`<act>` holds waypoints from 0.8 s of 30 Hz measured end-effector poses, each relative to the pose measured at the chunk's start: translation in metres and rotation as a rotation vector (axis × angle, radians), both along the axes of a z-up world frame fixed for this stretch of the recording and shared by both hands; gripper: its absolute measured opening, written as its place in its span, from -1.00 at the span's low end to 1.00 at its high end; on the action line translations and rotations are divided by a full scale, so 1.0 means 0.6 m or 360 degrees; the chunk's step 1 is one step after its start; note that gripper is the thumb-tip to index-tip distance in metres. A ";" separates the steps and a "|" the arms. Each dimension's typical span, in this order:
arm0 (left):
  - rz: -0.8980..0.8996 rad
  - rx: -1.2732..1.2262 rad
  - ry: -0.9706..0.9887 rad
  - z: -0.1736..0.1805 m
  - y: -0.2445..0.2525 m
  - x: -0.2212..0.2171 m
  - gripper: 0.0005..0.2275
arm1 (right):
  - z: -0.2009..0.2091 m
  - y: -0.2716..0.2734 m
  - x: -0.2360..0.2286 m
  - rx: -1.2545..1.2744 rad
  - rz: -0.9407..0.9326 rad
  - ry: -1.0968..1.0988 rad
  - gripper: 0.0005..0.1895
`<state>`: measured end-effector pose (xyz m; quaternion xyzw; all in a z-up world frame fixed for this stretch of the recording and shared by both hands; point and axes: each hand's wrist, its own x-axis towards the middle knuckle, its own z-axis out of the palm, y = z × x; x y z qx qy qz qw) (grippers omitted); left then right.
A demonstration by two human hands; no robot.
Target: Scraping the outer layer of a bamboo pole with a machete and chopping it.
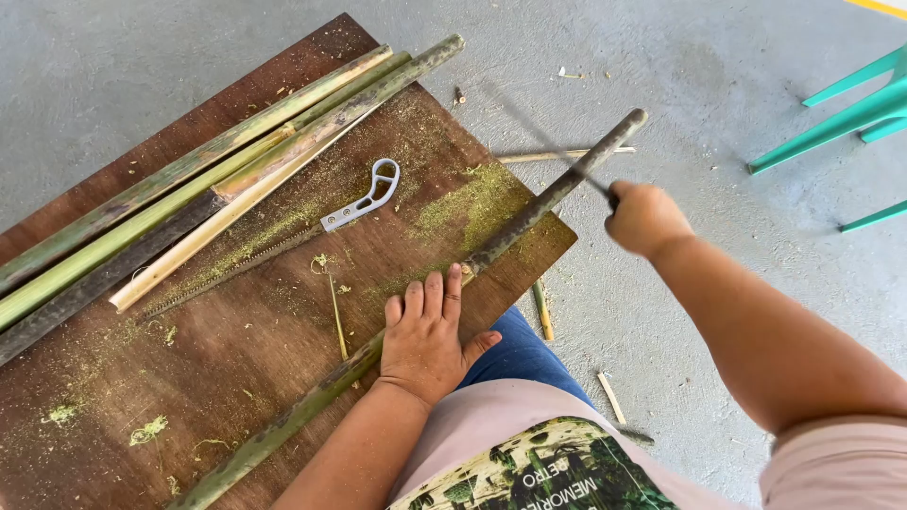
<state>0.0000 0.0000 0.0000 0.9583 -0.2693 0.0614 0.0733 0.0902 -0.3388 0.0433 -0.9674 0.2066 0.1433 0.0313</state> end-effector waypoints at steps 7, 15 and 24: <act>-0.0004 0.0052 0.0055 0.008 0.001 -0.002 -0.13 | -0.025 -0.092 0.063 0.0092 -0.0195 -0.0164 -0.67; 0.0023 -0.0019 -0.0012 0.004 -0.003 -0.001 -0.11 | -0.003 -0.074 0.063 -0.0028 -0.0023 0.0087 -0.66; 0.0005 -0.0030 -0.0001 0.003 -0.002 -0.004 -0.12 | 0.012 -0.029 0.045 -0.0107 0.0122 -0.0038 -0.70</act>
